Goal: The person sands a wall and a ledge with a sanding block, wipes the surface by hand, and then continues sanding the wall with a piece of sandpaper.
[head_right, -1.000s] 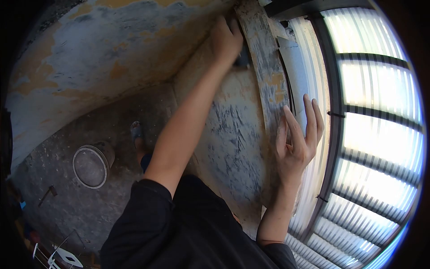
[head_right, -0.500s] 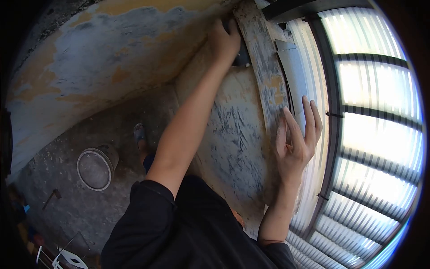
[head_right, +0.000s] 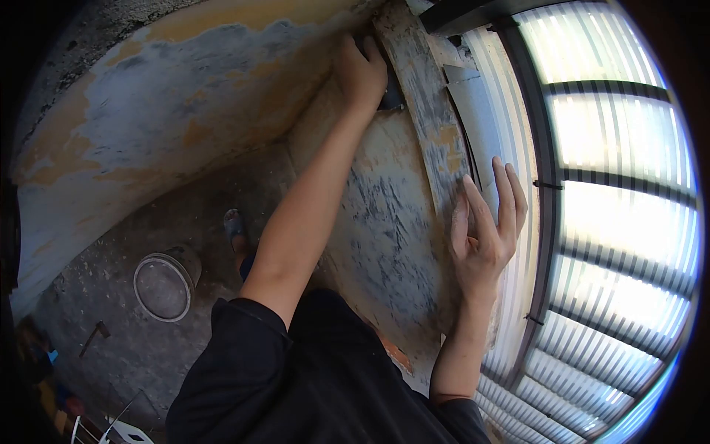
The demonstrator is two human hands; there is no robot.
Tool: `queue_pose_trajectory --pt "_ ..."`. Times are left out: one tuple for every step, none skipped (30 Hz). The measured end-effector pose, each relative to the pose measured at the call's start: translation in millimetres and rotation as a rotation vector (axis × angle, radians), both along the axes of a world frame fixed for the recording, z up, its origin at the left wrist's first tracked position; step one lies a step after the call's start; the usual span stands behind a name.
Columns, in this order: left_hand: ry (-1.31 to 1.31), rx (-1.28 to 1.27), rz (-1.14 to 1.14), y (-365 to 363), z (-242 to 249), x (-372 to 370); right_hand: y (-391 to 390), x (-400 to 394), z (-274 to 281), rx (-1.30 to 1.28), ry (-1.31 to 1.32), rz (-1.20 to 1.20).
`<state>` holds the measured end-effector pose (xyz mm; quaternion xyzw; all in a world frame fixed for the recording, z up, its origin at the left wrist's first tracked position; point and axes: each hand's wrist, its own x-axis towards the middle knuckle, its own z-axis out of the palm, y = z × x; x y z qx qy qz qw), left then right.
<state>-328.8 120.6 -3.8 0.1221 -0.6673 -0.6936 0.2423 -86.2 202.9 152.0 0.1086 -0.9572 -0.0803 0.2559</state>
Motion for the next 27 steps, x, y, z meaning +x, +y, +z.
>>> queue_pose_trajectory --pt "-0.016 -0.012 0.005 -1 3 6 1 0 -1 -0.005 0.003 0.001" --pt "-0.029 0.011 -0.041 2 4 25 1 0 -2 -0.01 0.008 0.003" --pt "-0.047 0.035 -0.086 8 3 58 1 1 -2 -0.011 0.005 0.003" --pt "-0.061 0.065 -0.11 17 -1 92 2 2 -2 -0.005 0.004 0.0" --pt "-0.074 0.096 -0.133 26 -2 122 2 1 -2 0.002 0.005 -0.002" --pt "-0.095 0.146 -0.182 28 2 145 1 0 -2 0.002 0.004 0.004" --pt "-0.118 0.195 -0.232 28 5 158 1 -1 -2 -0.002 -0.001 0.011" --pt "-0.119 0.196 -0.231 29 4 153 1 0 -1 -0.004 -0.005 0.014" --pt "-0.102 0.161 -0.182 29 7 141 1 1 0 0.0 -0.007 0.014" --pt "-0.085 0.123 -0.129 28 9 126 0 0 -1 0.016 -0.025 0.033" --pt "-0.045 0.118 -0.114 23 8 104 -3 0 -2 0.029 -0.04 0.05" --pt "-0.004 0.114 -0.103 17 6 79 -7 -3 -4 0.027 -0.039 0.047" --pt "-0.017 0.104 -0.105 9 5 55 -12 -8 -6 0.062 -0.047 0.056" --pt "-0.031 0.098 -0.108 5 6 43 -17 -11 -6 0.1 -0.055 0.065" --pt "-0.03 0.101 -0.113 8 6 47 -23 -14 -2 0.104 -0.055 0.059" --pt "-0.04 0.112 -0.088 11 6 52 -30 -18 3 0.158 -0.059 0.019" --pt "-0.049 0.12 -0.06 11 6 58 -34 -20 6 0.209 -0.062 -0.019" --pt "-0.057 0.146 -0.125 13 6 75 -35 -20 8 0.209 -0.068 -0.034" --pt "-0.067 0.173 -0.188 18 5 104 -37 -18 9 0.21 -0.065 -0.033" --pt "-0.074 0.172 -0.199 27 1 136 -40 -15 11 0.188 -0.075 -0.056" --pt "-0.079 0.17 -0.207 34 1 159 -41 -17 13 0.165 -0.081 -0.075" --pt "-0.074 0.171 -0.201 32 6 167 -41 -21 14 0.166 -0.077 -0.069" --pt "-0.111 0.187 -0.236 30 10 175 -39 -25 15 0.132 -0.085 -0.055" --pt "-0.145 0.204 -0.275 29 13 177 -37 -30 15 0.099 -0.091 -0.044" --pt "-0.108 0.178 -0.225 30 13 166 -33 -34 15 0.102 -0.091 -0.047" --pt "-0.069 0.15 -0.175 28 10 141 -28 -40 14 0.092 -0.071 -0.036" --pt "-0.061 0.14 -0.152 23 8 114 -24 -45 13 0.08 -0.048 -0.028"
